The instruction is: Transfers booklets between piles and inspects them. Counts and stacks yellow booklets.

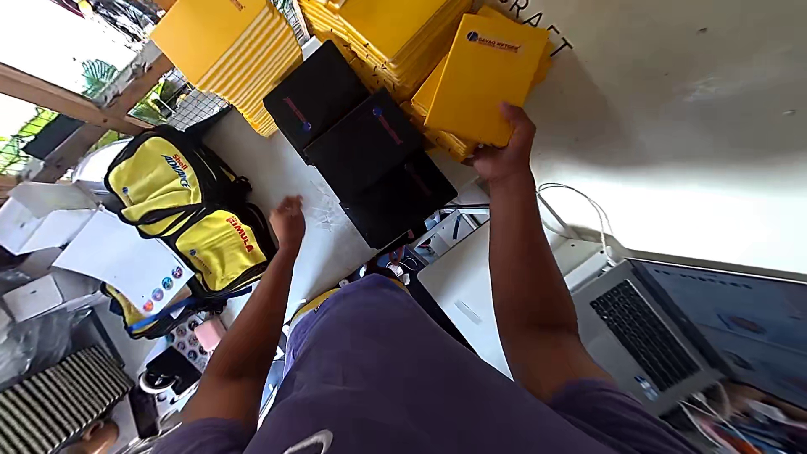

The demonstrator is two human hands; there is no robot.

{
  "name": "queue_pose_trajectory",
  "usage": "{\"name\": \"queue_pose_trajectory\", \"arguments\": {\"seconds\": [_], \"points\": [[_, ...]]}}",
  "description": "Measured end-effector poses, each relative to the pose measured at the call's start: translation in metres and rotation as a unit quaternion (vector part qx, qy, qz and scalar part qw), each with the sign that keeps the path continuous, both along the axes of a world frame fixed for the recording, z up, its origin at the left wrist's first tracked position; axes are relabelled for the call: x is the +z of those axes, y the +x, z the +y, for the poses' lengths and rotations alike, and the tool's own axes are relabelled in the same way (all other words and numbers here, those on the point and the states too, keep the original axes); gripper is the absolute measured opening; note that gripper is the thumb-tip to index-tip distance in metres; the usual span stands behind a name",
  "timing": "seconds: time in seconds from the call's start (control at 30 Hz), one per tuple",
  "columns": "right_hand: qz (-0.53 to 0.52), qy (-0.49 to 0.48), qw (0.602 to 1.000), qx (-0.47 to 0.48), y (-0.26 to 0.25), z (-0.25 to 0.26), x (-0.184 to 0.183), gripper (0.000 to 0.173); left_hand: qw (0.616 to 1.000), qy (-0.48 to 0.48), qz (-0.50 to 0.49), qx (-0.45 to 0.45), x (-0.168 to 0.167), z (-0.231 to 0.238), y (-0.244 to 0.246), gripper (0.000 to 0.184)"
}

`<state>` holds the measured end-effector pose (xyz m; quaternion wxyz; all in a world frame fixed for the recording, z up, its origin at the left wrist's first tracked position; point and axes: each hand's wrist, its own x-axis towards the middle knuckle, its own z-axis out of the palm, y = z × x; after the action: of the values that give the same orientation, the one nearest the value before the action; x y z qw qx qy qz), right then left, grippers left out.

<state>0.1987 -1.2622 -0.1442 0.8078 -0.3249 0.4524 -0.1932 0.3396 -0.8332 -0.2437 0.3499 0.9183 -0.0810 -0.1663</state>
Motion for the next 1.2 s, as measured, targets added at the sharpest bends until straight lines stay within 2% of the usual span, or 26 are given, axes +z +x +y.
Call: {"name": "queue_pose_trajectory", "arguments": {"seconds": [0.03,0.07,0.13,0.17,0.2,0.3,0.37,0.43,0.5,0.57,0.63,0.7,0.77,0.83,0.87,0.97,1.03,1.2], "points": [[0.011,-0.005,1.000,0.000,0.001,0.001,0.001,0.074,0.996,0.036,0.070,-0.035,-0.021,0.012,-0.013,0.041],[0.021,-0.009,1.000,-0.001,0.002,0.002,0.001,0.076,0.983,0.057,0.154,-0.086,-0.035,0.020,-0.022,0.059],[0.030,-0.014,0.999,-0.001,0.001,0.002,0.000,0.080,0.928,0.116,0.299,-0.189,-0.037,0.020,-0.033,0.123],[0.034,-0.014,0.999,0.000,-0.001,0.003,0.000,0.081,0.905,0.146,0.331,-0.223,-0.029,0.017,-0.034,0.134],[0.037,-0.012,0.999,-0.002,-0.003,0.004,0.001,0.081,0.900,0.157,0.329,-0.240,-0.020,0.016,-0.032,0.129],[0.032,-0.002,0.999,-0.005,-0.012,0.005,0.006,0.075,0.963,0.099,0.177,-0.180,0.031,0.007,-0.015,0.062],[0.009,0.008,1.000,0.002,-0.023,0.001,0.006,0.069,0.988,0.028,0.031,-0.149,0.082,-0.020,-0.006,0.043],[0.004,0.011,1.000,0.008,-0.028,0.002,0.008,0.064,0.979,-0.094,-0.075,-0.162,0.133,-0.059,-0.003,0.035],[-0.003,0.014,1.000,0.007,-0.029,0.006,0.009,0.063,0.946,-0.220,-0.094,-0.218,0.169,-0.110,0.001,0.035],[-0.023,0.005,1.000,0.003,-0.026,0.007,0.011,0.062,0.912,-0.289,-0.061,-0.284,0.179,-0.170,0.010,0.041],[-0.038,-0.025,0.999,-0.003,-0.022,0.008,0.012,0.062,0.912,-0.254,0.002,-0.321,0.177,-0.230,0.024,0.056],[-0.055,-0.087,0.995,-0.005,-0.019,0.015,0.008,0.063,0.926,-0.187,0.081,-0.318,0.170,-0.280,0.035,0.072],[-0.031,-0.135,0.990,-0.019,-0.016,0.027,-0.002,0.078,0.929,-0.131,0.125,-0.323,0.159,-0.315,0.041,0.073],[0.005,-0.159,0.986,-0.044,-0.009,0.025,-0.017,0.093,0.919,-0.121,0.159,-0.340,0.159,-0.333,0.042,0.064],[0.007,-0.161,0.986,-0.043,-0.010,0.021,-0.020,0.094,0.912,-0.132,0.179,-0.343,0.158,-0.337,0.042,0.062],[-0.040,-0.166,0.985,-0.010,-0.009,0.014,-0.017,0.074,0.903,-0.162,0.248,-0.311,0.157,-0.346,0.045,0.058],[-0.072,-0.149,0.986,0.005,-0.014,0.017,-0.009,0.062,0.892,-0.177,0.267,-0.320,0.153,-0.351,0.041,0.056],[-0.122,-0.144,0.982,0.002,-0.028,0.032,0.012,0.046,0.852,-0.260,0.329,-0.313,0.166,-0.341,0.027,0.064]]}}
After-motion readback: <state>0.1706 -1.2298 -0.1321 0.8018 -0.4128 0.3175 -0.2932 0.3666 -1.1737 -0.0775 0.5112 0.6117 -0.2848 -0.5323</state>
